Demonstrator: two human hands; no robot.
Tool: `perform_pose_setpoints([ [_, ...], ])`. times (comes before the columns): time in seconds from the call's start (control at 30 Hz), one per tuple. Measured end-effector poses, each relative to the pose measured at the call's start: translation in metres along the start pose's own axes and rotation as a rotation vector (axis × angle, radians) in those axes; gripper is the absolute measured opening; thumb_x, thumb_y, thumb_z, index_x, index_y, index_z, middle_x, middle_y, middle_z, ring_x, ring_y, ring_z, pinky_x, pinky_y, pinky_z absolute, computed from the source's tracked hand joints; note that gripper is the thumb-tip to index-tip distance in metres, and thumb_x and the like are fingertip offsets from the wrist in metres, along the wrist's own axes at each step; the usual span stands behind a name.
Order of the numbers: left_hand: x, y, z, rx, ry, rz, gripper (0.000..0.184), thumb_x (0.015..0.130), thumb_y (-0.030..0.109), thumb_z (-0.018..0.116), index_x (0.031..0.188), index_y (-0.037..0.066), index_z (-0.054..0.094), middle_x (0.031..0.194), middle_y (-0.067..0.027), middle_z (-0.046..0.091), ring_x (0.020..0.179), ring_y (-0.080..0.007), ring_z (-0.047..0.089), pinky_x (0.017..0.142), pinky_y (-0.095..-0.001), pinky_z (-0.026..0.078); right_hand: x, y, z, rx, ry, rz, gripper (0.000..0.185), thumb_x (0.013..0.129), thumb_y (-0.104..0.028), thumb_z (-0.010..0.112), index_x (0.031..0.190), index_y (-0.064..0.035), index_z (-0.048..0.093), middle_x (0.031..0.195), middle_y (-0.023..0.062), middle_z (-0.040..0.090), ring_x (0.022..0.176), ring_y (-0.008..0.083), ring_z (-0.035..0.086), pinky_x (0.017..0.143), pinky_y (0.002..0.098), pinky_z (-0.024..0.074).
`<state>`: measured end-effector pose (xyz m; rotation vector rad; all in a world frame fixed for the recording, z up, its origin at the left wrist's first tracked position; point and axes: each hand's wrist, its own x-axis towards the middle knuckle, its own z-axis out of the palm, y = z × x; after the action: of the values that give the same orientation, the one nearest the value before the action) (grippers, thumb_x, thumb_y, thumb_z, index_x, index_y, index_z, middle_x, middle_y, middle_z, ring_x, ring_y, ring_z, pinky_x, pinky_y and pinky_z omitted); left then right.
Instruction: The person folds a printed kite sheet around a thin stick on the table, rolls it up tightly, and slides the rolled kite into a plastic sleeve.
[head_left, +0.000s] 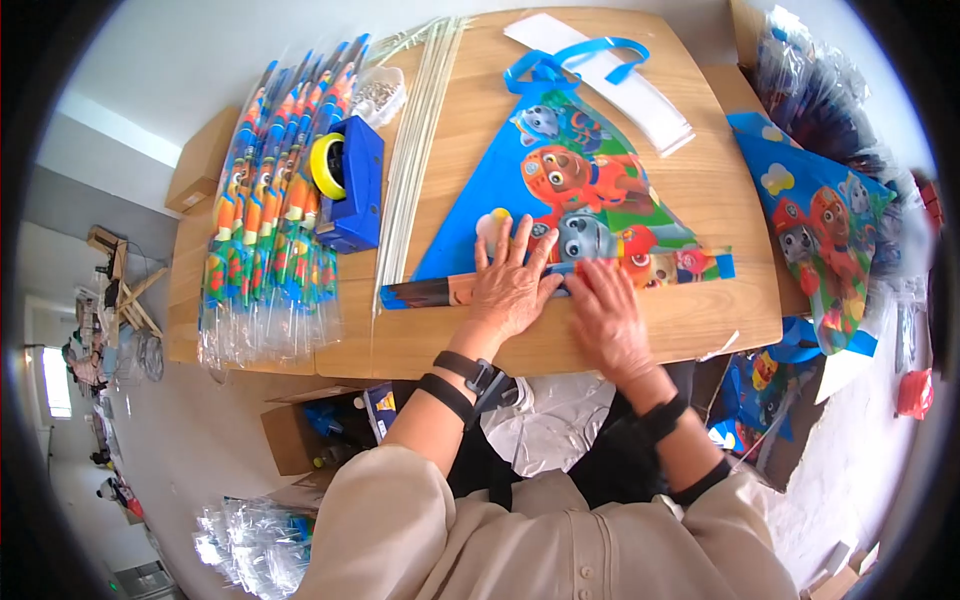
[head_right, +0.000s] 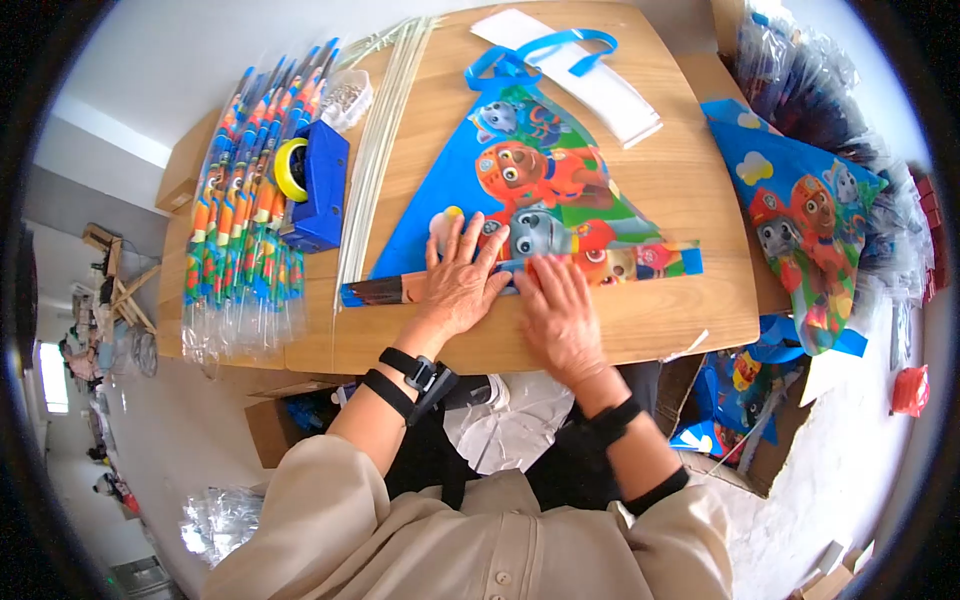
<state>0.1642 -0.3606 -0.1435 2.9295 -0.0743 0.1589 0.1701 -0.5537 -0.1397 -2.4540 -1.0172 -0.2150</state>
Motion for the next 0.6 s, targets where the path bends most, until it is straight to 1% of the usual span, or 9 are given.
perform_pose_setpoints([
  [0.07,0.002,-0.010,0.000,-0.147,-0.050,0.035,0.058,0.090,0.040,0.058,0.143,0.022,0.041,0.154,-0.0130,0.024,0.144,-0.0337,0.017,0.111,-0.0627,0.010,0.002,-0.017,-0.005,-0.027,-0.063,0.082,0.059,0.082,-0.025,0.064,0.136,-0.0116,0.047,0.146,0.0174,0.037,0.136,0.0339,0.034,0.114,0.0488,0.0219],
  [0.1,0.002,-0.020,0.000,-0.221,0.116,0.109,0.049,0.087,0.028,0.062,0.132,0.012,0.050,0.142,-0.0175,0.041,0.136,-0.0350,0.034,0.108,-0.0558,0.025,0.001,-0.018,-0.004,-0.025,-0.056,0.071,0.059,0.082,-0.025,0.064,0.136,-0.0116,0.047,0.146,0.0174,0.037,0.136,0.0339,0.034,0.114,0.0488,0.0219],
  [0.13,0.003,-0.035,0.001,-0.213,0.121,0.109,0.049,0.087,0.028,0.062,0.132,0.012,0.050,0.142,-0.0175,0.041,0.136,-0.0350,0.034,0.108,-0.0558,0.025,-0.002,-0.015,-0.003,-0.024,-0.073,0.076,0.059,0.083,-0.029,0.063,0.137,-0.0117,0.046,0.148,0.0171,0.036,0.137,0.0336,0.033,0.114,0.0485,0.0208],
  [0.2,0.017,-0.071,-0.005,-0.419,0.349,-0.133,0.034,0.085,0.014,0.062,0.117,0.004,0.057,0.120,-0.0195,0.057,0.115,-0.0363,0.054,0.093,-0.0423,0.045,0.000,-0.015,-0.001,-0.026,-0.075,0.072,0.060,0.084,-0.032,0.062,0.138,-0.0119,0.046,0.149,0.0169,0.034,0.138,0.0333,0.031,0.115,0.0483,0.0198],
  [0.27,0.024,-0.096,-0.034,-0.163,0.374,-0.456,0.020,0.083,0.007,0.060,0.102,-0.001,0.058,0.094,-0.0207,0.064,0.091,-0.0397,0.063,0.079,-0.0423,0.052,0.001,-0.017,-0.003,-0.028,-0.086,0.104,0.058,0.085,-0.032,0.061,0.137,-0.0117,0.046,0.149,0.0167,0.034,0.139,0.0333,0.031,0.115,0.0483,0.0197],
  [0.33,0.028,-0.126,-0.052,-0.041,0.270,-0.564,0.015,0.082,0.004,0.053,0.094,-0.003,0.060,0.093,-0.0249,0.066,0.089,-0.0405,0.065,0.077,-0.0471,0.053,0.002,-0.018,-0.004,-0.032,-0.084,0.103,0.057,0.085,-0.032,0.060,0.137,-0.0115,0.047,0.149,0.0167,0.034,0.139,0.0336,0.031,0.115,0.0483,0.0193],
  [0.37,0.030,-0.130,-0.054,-0.040,0.279,-0.562,0.015,0.082,0.004,0.053,0.094,-0.003,0.060,0.093,-0.0249,0.066,0.089,-0.0405,0.065,0.077,-0.0471,0.053,0.002,-0.017,-0.004,-0.037,-0.096,0.106,0.058,0.085,-0.032,0.060,0.137,-0.0116,0.047,0.149,0.0167,0.034,0.139,0.0336,0.030,0.115,0.0483,0.0192],
  [0.43,0.032,-0.133,-0.061,0.066,0.141,-0.702,0.015,0.083,0.006,0.053,0.091,-0.002,0.062,0.089,-0.0237,0.068,0.087,-0.0404,0.067,0.078,-0.0481,0.053,0.002,-0.017,-0.004,-0.044,-0.112,0.112,0.059,0.085,-0.032,0.061,0.138,-0.0116,0.046,0.150,0.0165,0.033,0.140,0.0333,0.029,0.115,0.0483,0.0183],
  [0.6,0.042,-0.128,-0.062,0.108,0.041,-0.722,0.019,0.085,0.011,0.054,0.094,-0.003,0.064,0.092,-0.0240,0.069,0.090,-0.0375,0.068,0.080,-0.0457,0.054,0.002,-0.017,-0.004,-0.038,-0.113,0.112,0.059,0.085,-0.032,0.060,0.138,-0.0120,0.045,0.150,0.0163,0.033,0.140,0.0326,0.029,0.116,0.0481,0.0176],
])
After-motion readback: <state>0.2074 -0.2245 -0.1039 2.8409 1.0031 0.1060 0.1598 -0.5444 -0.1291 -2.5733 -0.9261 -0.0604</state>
